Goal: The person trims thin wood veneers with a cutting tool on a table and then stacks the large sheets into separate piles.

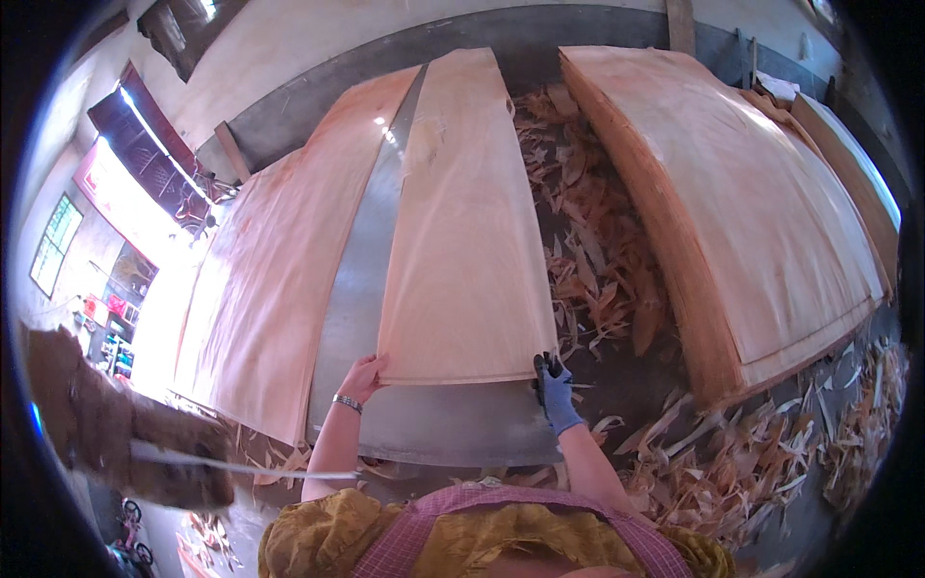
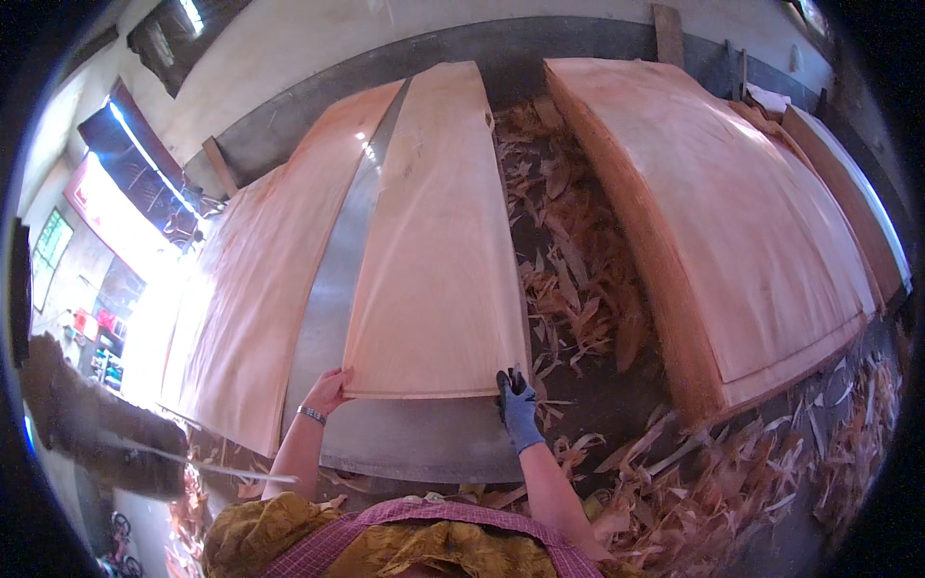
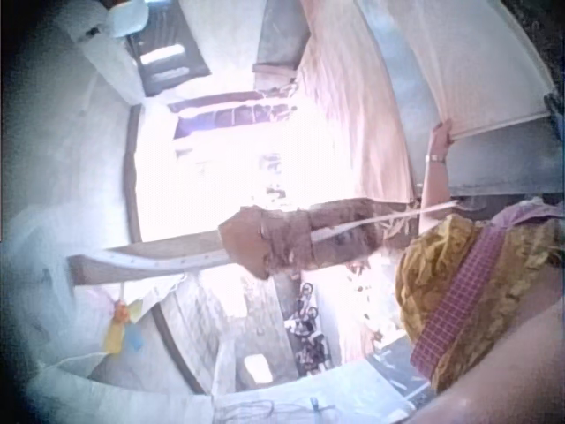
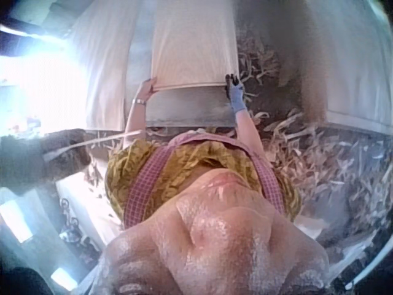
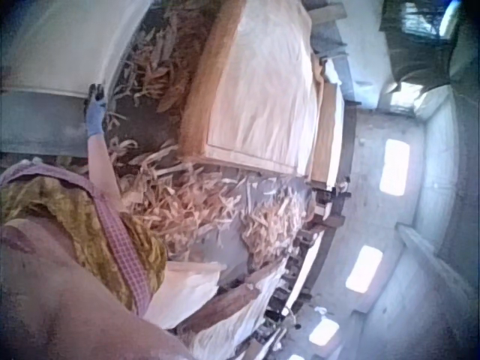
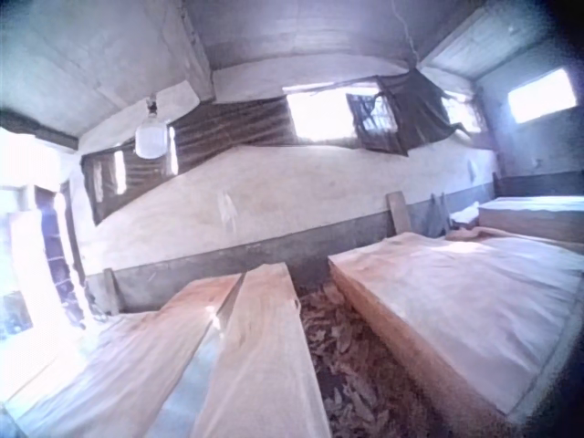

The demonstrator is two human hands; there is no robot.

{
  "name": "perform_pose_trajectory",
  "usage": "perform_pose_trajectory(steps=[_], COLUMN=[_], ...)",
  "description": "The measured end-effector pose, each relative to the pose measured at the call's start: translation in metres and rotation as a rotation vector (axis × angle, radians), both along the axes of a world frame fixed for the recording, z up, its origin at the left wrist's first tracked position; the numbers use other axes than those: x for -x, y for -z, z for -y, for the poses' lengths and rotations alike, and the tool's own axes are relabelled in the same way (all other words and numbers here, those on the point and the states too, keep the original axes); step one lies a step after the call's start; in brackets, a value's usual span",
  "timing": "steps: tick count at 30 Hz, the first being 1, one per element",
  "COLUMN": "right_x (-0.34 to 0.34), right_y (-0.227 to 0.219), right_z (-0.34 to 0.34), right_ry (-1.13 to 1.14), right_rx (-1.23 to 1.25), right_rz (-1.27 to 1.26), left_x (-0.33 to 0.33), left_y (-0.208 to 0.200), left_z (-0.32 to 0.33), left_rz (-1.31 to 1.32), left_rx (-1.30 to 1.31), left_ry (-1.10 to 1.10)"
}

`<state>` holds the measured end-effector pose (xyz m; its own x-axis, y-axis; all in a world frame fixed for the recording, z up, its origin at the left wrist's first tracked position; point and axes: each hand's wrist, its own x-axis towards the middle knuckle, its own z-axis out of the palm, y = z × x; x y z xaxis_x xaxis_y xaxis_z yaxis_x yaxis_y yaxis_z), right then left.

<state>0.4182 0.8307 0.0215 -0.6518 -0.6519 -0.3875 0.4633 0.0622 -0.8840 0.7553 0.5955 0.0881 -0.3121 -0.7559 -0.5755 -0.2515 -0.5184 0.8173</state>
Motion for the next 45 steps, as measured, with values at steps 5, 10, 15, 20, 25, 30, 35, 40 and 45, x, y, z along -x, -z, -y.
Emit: perform_pose_trajectory(steps=[5, 10, 15, 20, 25, 30, 35, 40, 45], right_x=[0.073, 0.188, 0.321, 0.455, 0.602, 0.749, 0.883, 0.969, 1.063], right_y=[-0.018, -0.066, -0.124, -0.165, -0.183, -0.227, -0.255, -0.259, -0.213], right_z=[-0.066, -0.168, -0.27, -0.338, -0.377, -0.423, -0.482, -0.532, -0.607], right_ry=[-0.033, -0.021, -0.012, 0.023, 0.032, 0.109, 0.162, 0.223, 0.227], right_rx=[0.031, 0.077, 0.018, -0.001, 0.048, -0.211, -0.411, -0.456, -0.417], right_rz=[0.103, 0.123, 0.06, 0.058, 0.097, -0.132, -0.354, -0.435, -0.465], left_x=[0.086, 0.201, 0.357, 0.517, 0.669, 0.82, 0.879, 0.894, 0.917], left_y=[-0.013, 0.001, 0.003, -0.003, 0.005, -0.003, 0.038, 0.084, 0.114], left_z=[-0.064, -0.149, -0.235, -0.299, -0.33, -0.382, -0.461, -0.527, -0.561], left_rz=[0.035, -0.09, -0.091, -0.112, -0.404, -0.583, -0.38, -0.653, -0.6], left_rx=[0.026, -0.03, -0.097, -0.119, -0.177, -0.34, -0.938, -0.811, -0.474], left_ry=[0.062, 0.147, 0.312, 0.43, 0.482, 0.602, 0.687, -0.335, -0.779])
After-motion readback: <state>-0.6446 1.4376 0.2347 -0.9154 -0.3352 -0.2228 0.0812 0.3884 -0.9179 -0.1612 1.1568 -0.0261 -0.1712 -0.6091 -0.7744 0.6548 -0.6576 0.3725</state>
